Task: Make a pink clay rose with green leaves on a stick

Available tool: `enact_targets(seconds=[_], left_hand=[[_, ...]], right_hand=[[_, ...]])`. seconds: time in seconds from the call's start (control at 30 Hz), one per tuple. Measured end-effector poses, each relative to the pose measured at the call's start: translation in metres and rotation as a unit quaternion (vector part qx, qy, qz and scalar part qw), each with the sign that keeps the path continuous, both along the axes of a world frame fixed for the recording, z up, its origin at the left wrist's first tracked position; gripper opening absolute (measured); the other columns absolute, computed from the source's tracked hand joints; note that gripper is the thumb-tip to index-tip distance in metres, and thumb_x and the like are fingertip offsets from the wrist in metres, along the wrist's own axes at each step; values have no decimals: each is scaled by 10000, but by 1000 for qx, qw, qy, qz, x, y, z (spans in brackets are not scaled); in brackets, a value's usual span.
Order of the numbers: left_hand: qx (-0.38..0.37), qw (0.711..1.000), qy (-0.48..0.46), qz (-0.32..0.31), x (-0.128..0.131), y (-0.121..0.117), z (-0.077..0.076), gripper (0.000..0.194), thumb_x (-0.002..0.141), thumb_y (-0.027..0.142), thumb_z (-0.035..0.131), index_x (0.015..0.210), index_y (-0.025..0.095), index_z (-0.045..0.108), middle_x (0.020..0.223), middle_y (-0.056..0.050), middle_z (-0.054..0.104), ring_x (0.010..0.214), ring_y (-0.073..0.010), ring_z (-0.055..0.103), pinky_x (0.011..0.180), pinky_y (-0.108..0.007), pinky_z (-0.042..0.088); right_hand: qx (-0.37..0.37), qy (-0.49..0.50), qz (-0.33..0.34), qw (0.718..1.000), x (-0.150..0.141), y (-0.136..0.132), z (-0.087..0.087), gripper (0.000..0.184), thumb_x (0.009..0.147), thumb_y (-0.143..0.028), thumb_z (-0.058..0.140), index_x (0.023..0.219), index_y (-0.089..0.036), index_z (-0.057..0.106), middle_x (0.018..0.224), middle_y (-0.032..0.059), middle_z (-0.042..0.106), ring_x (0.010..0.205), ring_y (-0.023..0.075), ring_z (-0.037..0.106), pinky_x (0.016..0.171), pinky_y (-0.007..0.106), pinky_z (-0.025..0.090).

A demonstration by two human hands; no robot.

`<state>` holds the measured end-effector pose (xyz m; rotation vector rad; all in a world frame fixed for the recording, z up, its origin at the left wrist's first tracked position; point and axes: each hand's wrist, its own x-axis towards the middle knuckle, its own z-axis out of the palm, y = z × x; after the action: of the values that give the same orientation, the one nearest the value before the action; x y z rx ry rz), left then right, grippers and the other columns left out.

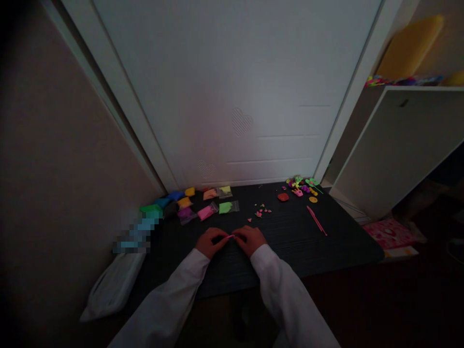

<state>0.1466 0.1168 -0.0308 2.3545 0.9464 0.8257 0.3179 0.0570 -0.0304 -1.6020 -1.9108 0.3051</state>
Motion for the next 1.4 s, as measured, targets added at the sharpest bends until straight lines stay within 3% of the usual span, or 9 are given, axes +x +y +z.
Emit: enact_targets(seconds=[0.3, 0.53, 0.77, 1.4], left_hand=[[7, 1000, 6, 4, 0, 0, -1, 183, 692, 325, 509, 766, 198, 617, 775, -21, 613, 777, -140, 525, 727, -295, 422], [6, 1000, 6, 4, 0, 0, -1, 182, 697, 319, 501, 766, 194, 615, 773, -22, 613, 767, -141, 520, 727, -301, 418], [-1, 1000, 14, -8, -1, -1, 0, 178, 701, 315, 498, 772, 194, 608, 786, -23, 612, 774, -141, 515, 735, -299, 408], [-9, 999, 49, 5, -2, -1, 1, 168, 676, 261, 516, 796, 201, 618, 777, -20, 619, 788, -153, 514, 736, -298, 415]], right_hand=[[-1, -4, -1, 1000, 0, 0, 0, 185, 750, -300, 467, 882, -244, 584, 834, -5, 602, 753, 114, 528, 692, 250, 368], [-1, -10, 7, 1000, -1, -2, 0, 261, 735, -297, 486, 985, -256, 550, 851, 1, 595, 763, 117, 526, 702, 253, 365], [-6, -24, 3, 1000, -2, -2, 2, 200, 774, -313, 437, 891, -255, 588, 831, 4, 596, 782, 123, 528, 685, 264, 357], [2, -34, 3, 999, -1, -1, -1, 197, 767, -298, 447, 867, -220, 598, 813, 21, 597, 783, 131, 522, 719, 266, 374]])
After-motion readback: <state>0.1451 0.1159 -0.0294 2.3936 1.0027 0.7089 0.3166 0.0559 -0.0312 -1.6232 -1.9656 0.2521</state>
